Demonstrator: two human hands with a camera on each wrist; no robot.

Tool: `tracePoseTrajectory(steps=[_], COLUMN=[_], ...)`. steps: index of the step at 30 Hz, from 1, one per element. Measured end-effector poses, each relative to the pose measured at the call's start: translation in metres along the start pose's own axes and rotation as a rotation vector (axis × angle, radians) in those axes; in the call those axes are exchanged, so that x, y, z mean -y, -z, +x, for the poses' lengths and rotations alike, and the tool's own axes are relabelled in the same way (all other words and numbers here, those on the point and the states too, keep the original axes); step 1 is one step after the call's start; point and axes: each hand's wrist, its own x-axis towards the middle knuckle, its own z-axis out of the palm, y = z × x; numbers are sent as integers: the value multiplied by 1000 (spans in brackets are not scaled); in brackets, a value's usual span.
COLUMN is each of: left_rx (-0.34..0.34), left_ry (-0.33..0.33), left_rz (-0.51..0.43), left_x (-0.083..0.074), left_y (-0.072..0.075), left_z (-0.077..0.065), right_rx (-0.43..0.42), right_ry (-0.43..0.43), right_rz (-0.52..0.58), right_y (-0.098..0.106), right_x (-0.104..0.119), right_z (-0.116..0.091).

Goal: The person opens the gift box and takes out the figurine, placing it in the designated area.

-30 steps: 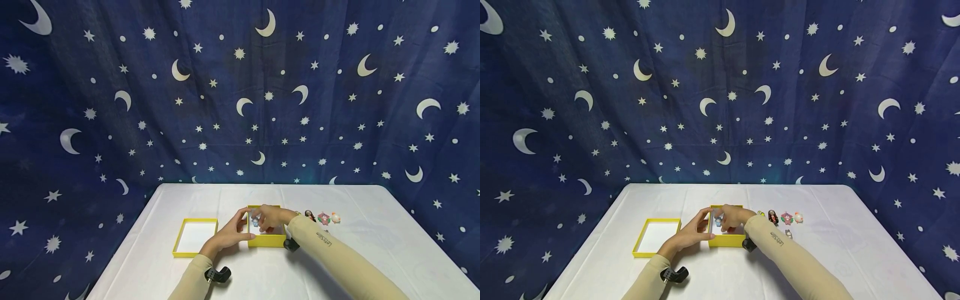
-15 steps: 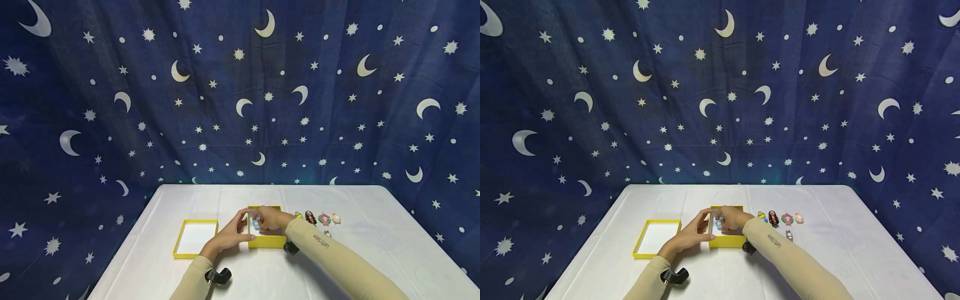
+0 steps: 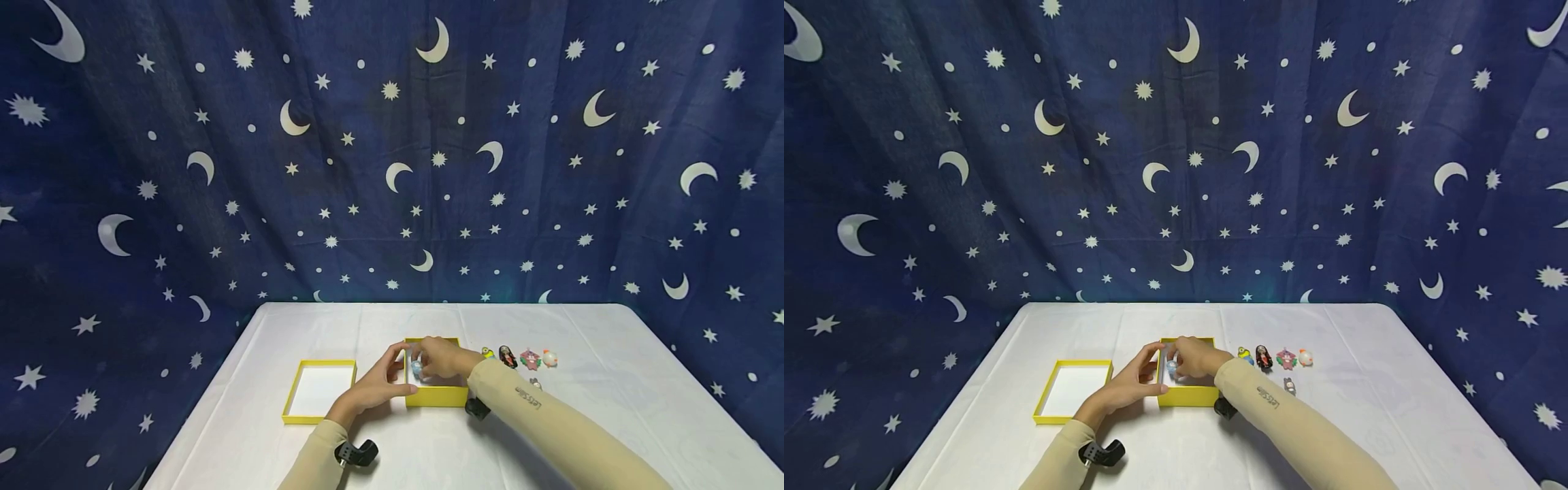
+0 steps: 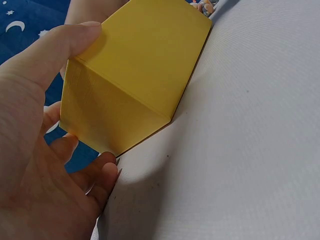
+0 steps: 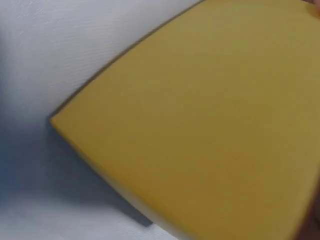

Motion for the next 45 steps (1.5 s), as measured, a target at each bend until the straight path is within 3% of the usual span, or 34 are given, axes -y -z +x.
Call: tracePoseTrajectory(steps=[18,24,45], left_rx=[-17,-29,-23], left_ry=[15,24,18], left_rz=[6,32,20], left_x=[1,2,1], left_y=[-1,0,1], left_z=[-3,-4,-2], right_rx=[-66,-113,-289], right_ry=[114,150,60], right_rz=[161,159,209], right_y=[34,39,43], right_x=[-6,-15,-49], right_z=[-25,-34,-86])
